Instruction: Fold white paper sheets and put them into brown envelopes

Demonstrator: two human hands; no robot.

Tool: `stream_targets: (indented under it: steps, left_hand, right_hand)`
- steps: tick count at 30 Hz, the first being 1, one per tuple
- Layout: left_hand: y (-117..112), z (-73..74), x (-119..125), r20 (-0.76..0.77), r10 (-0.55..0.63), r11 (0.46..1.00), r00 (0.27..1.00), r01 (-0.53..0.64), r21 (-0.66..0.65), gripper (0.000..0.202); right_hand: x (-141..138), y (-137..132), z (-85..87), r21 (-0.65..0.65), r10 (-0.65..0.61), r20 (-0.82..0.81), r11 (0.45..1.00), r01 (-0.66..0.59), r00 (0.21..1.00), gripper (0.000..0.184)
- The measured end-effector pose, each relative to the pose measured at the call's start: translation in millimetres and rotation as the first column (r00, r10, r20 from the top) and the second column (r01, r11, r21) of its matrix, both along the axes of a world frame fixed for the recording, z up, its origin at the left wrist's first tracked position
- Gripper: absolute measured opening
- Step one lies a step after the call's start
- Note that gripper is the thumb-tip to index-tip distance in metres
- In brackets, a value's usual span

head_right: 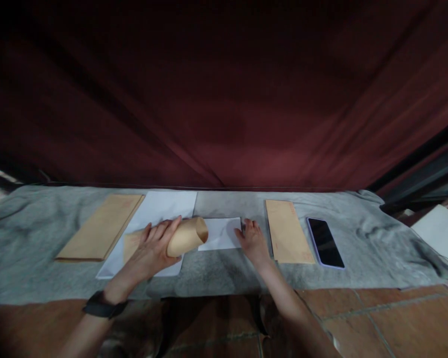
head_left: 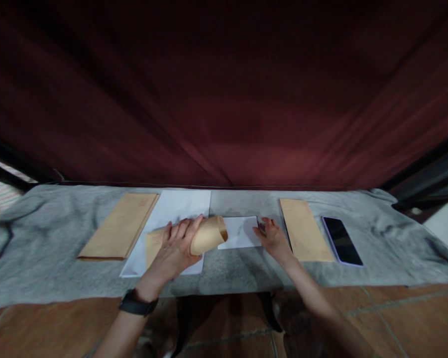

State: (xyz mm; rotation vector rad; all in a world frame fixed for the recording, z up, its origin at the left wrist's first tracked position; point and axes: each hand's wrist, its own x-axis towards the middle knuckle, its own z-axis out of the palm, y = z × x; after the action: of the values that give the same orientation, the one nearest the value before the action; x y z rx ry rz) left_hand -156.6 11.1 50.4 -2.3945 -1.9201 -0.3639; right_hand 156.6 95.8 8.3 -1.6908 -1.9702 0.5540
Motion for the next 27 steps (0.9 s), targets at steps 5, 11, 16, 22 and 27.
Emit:
stream_targets:
  steps: [5,11,16,22,27]
  left_hand:
    - [0.7,-3.8,-3.2,-0.001,0.003,0.999,1.0,-0.003,-0.036,0.11]
    - [1.4,-5.4,0.0,-0.026,-0.013,0.999,1.0,0.012,-0.03,0.111]
    - [0.8,-3.6,0.4,-0.047,-0.033,0.999,0.998,0.033,-0.006,0.113]
    - [0.1,-1.9,1.3,-0.053,-0.029,1.0,0.998,0.028,-0.013,0.113]
    - [0.5,-2.4,0.8,-0.042,-0.017,1.0,0.999,0.016,-0.022,0.114]
  right_hand:
    - [-13.0,-7.1,9.7,-0.109,-0.001,0.263,0.994,0.031,0.965,0.04]
    - [-23.7,-5.9,15.7,-0.159,-0.029,0.327,0.984,0.086,0.945,0.039]
    - [-19.3,-1.1,6.5,-0.163,-0.029,0.298,0.983,0.081,0.954,0.034]
    - [-16.2,4.5,-3.2,-0.145,-0.03,0.198,0.988,0.06,0.98,0.029]
    - [-17.4,0.6,-2.5,-0.139,-0.05,0.095,0.988,0.063,0.994,0.035]
